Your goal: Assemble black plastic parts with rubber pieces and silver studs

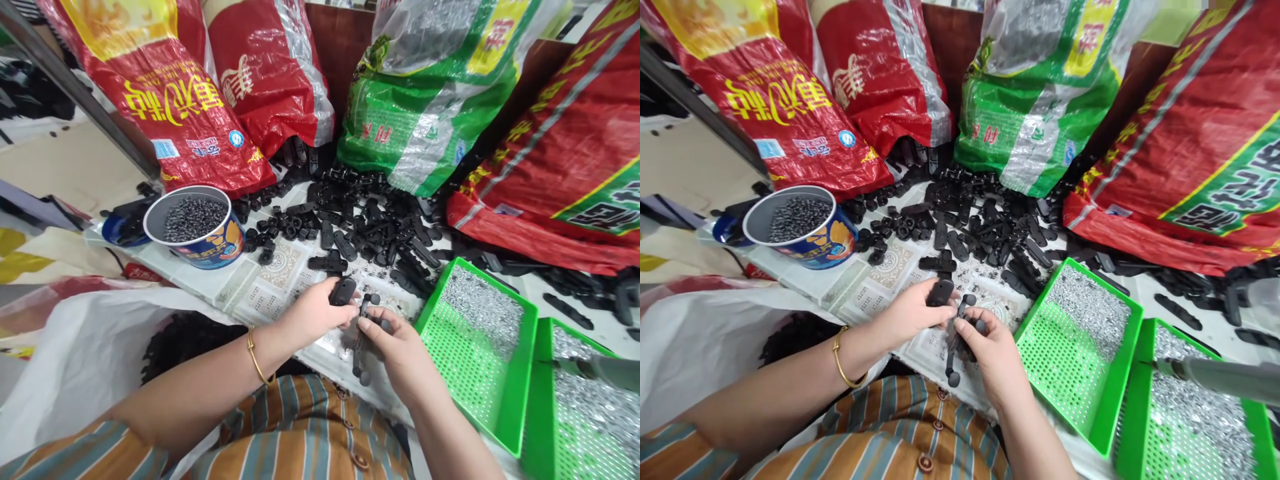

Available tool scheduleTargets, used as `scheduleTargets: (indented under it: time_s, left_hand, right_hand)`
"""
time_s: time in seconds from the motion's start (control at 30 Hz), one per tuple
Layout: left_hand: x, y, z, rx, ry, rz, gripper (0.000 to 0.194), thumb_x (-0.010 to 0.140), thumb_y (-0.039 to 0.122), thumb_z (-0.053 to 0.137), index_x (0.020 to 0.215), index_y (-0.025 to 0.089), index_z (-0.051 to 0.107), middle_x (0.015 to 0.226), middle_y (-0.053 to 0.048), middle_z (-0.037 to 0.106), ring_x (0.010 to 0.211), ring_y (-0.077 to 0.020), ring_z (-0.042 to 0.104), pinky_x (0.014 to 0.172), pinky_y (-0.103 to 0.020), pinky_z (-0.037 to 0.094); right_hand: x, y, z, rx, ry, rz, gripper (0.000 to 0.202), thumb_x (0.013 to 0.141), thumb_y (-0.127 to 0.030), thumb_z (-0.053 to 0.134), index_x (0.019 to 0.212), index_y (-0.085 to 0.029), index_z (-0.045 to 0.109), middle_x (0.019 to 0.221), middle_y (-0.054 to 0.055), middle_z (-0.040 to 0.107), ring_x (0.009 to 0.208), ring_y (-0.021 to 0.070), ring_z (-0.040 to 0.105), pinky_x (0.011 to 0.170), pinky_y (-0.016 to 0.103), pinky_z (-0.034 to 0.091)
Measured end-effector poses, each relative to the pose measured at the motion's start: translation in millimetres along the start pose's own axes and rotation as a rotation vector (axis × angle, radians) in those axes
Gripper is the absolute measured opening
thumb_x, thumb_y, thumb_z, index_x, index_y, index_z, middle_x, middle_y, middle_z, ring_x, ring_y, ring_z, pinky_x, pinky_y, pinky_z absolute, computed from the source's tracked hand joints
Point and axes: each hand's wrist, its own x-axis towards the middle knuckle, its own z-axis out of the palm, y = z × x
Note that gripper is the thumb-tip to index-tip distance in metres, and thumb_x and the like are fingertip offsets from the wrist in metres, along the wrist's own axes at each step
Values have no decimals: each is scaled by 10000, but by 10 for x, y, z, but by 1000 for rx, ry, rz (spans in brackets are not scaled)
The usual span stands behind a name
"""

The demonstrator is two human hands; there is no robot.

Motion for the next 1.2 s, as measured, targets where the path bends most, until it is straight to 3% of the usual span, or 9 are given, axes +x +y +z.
scheduleTargets:
  time_s: [0.13, 0.27, 0.37, 0.53, 0.73, 1.2]
  left_hand:
    - [-51, -51, -22, -156, 16, 15, 219, 752, 317, 559, 875, 140, 597, 720, -11, 565, 661, -119, 521, 674, -271, 429]
    - [-105, -72, -2, -391, -6, -76, 184, 760, 286, 546, 870, 144, 589, 820, -33, 588, 745, -128, 532, 722, -277, 429]
    - [-118, -102, 29, -349, -20, -93, 252, 705, 218, 623, 941, 159, 557, 832, -19, 585, 745, -126, 548, 685, -266, 441]
    - [-125, -150, 64, -204, 75, -55, 223, 696, 174, 637, 904, 157, 559, 785, -10, 597, 667, -104, 552, 621, -232, 444]
    - [-196, -134, 104, -365, 5, -200, 390, 766, 141, 543, 1151, 201, 548, 964, -51, 611, 687, -103, 590, 654, -268, 485]
    - [-218, -229, 81, -393, -40, -152, 472, 747, 124, 576, 1213, 189, 536, 1052, -74, 625, 800, -119, 601, 759, -285, 491]
  right_hand:
    - [-30, -56, 23, 142, 13, 53, 357, 587, -344, 788, 817, -167, 580, 625, -24, 622, 567, 105, 564, 591, 225, 432]
    - [-59, -121, 31, 245, 22, 105, 322, 569, -310, 802, 765, -178, 585, 619, -43, 609, 561, 96, 577, 584, 212, 444]
    - [-93, -151, 50, 245, 8, 96, 311, 566, -320, 803, 749, -176, 597, 625, -36, 613, 555, 95, 575, 573, 213, 447]
    - [-115, -143, 74, 194, 1, 77, 323, 579, -345, 793, 783, -189, 598, 633, -36, 612, 541, 107, 583, 532, 220, 438]
    - [-77, -87, 67, 176, -10, 72, 314, 587, -344, 791, 771, -178, 598, 611, -29, 603, 532, 103, 568, 517, 212, 426]
    - [-50, -91, 51, 164, 7, 104, 346, 545, -347, 810, 764, -159, 619, 604, -18, 609, 532, 104, 562, 576, 237, 458]
